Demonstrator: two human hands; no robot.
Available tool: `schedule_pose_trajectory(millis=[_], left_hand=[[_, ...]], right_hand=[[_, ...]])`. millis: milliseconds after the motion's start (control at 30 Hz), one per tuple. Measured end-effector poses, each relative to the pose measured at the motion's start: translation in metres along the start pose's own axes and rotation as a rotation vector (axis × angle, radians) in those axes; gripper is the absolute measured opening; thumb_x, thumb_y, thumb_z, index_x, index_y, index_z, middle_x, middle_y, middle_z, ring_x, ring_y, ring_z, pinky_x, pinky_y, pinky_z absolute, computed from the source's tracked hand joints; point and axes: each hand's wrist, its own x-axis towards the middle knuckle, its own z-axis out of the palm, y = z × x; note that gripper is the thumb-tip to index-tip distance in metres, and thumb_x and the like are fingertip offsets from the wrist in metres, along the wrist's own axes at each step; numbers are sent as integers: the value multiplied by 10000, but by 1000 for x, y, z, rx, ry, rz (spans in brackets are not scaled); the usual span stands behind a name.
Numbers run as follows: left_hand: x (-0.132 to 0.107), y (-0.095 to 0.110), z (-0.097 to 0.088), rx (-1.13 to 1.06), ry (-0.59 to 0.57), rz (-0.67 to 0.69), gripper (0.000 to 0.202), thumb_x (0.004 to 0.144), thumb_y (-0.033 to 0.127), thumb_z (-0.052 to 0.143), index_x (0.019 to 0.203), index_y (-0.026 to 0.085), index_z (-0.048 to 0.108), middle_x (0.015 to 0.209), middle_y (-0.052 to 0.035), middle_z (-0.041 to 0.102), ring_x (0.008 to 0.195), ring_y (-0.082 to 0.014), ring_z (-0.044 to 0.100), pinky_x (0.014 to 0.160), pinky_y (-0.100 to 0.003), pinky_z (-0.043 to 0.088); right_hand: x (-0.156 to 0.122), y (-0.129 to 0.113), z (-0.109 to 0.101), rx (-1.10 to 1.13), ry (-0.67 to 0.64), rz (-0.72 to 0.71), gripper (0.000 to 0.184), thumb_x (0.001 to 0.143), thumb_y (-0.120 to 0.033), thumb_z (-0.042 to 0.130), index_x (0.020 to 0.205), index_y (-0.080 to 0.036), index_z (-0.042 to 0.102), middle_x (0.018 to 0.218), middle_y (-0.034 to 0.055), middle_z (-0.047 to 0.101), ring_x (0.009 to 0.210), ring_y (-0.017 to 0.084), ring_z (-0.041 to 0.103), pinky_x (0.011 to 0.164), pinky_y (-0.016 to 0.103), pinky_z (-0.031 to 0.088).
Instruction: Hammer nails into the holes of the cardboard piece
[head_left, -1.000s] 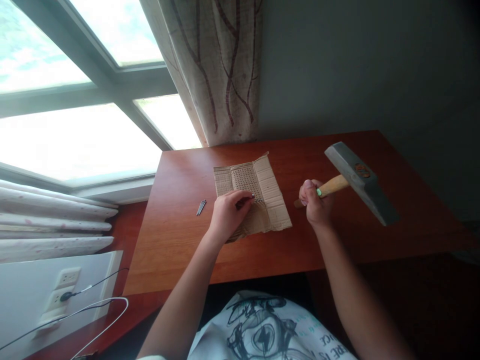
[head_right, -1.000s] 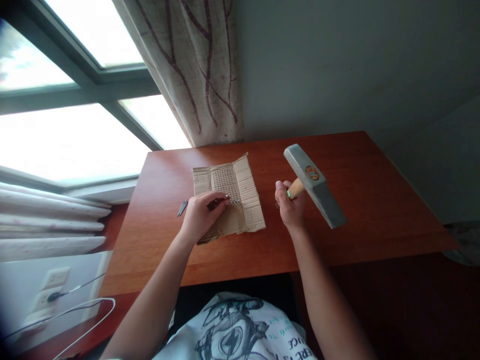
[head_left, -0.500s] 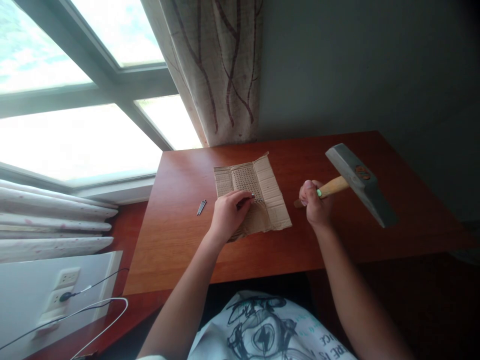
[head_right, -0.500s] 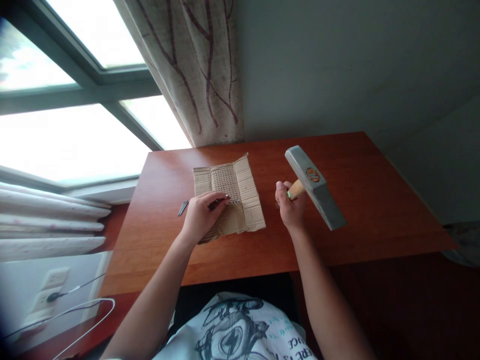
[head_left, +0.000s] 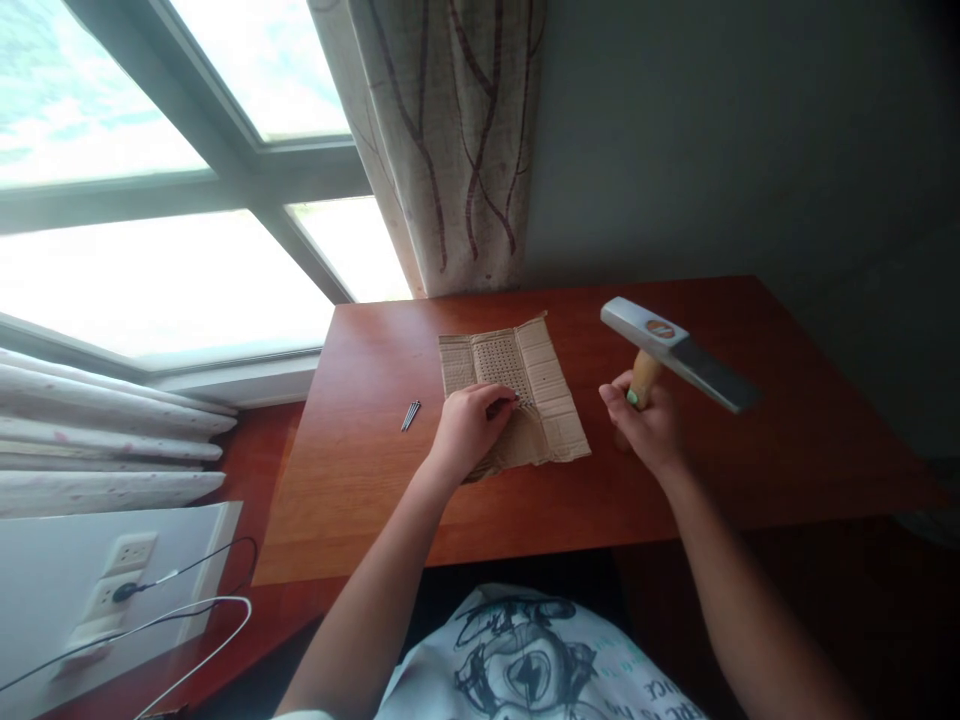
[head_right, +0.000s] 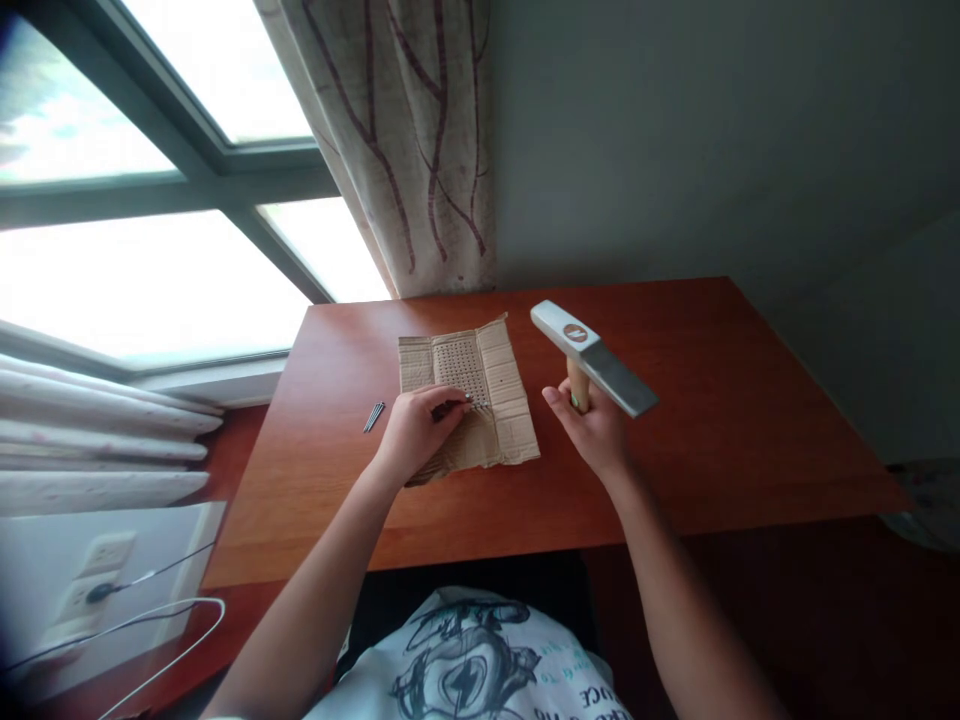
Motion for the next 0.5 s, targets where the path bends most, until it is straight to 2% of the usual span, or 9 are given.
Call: schedule_pose_trajectory(millis=[67,167,300,500], left_hand=[[-1,0,0,-16,6,-1,104,866,171,656,877,218,748,838,-22,761,715,-155,676,675,-263,511],[-1,-1,1,-33,11,-1,107,862,165,658,877,219,750,846,-23,763,706,-152,670,666,-261,507],[-1,-1,0,-26,6,-4,112,860,157,660,870,223,750,854,-15,763,711,-149,666,665,-254,493],[-2,-1,1,-25,16,-3,108,867,156,661,871,219,748,867,-16,762,724,-150,664,668,-253,475]], right_hand=[[-6,-9,-13,-142,-49,-14,366,889,-507,659,717,-218,517,545,-57,442,468,95,395,455,245,302],[-9,-26,-28,-359,-221,-81,370,950,-500,567,711,-221,521,524,-53,437,462,106,410,475,262,295],[-6,-49,-34,-619,-384,-192,431,970,-518,519,660,-225,459,511,-41,451,448,117,427,490,290,256],[-4,-70,-30,-785,-429,-238,435,995,-532,458,682,-232,430,539,-21,514,469,139,472,517,308,249]])
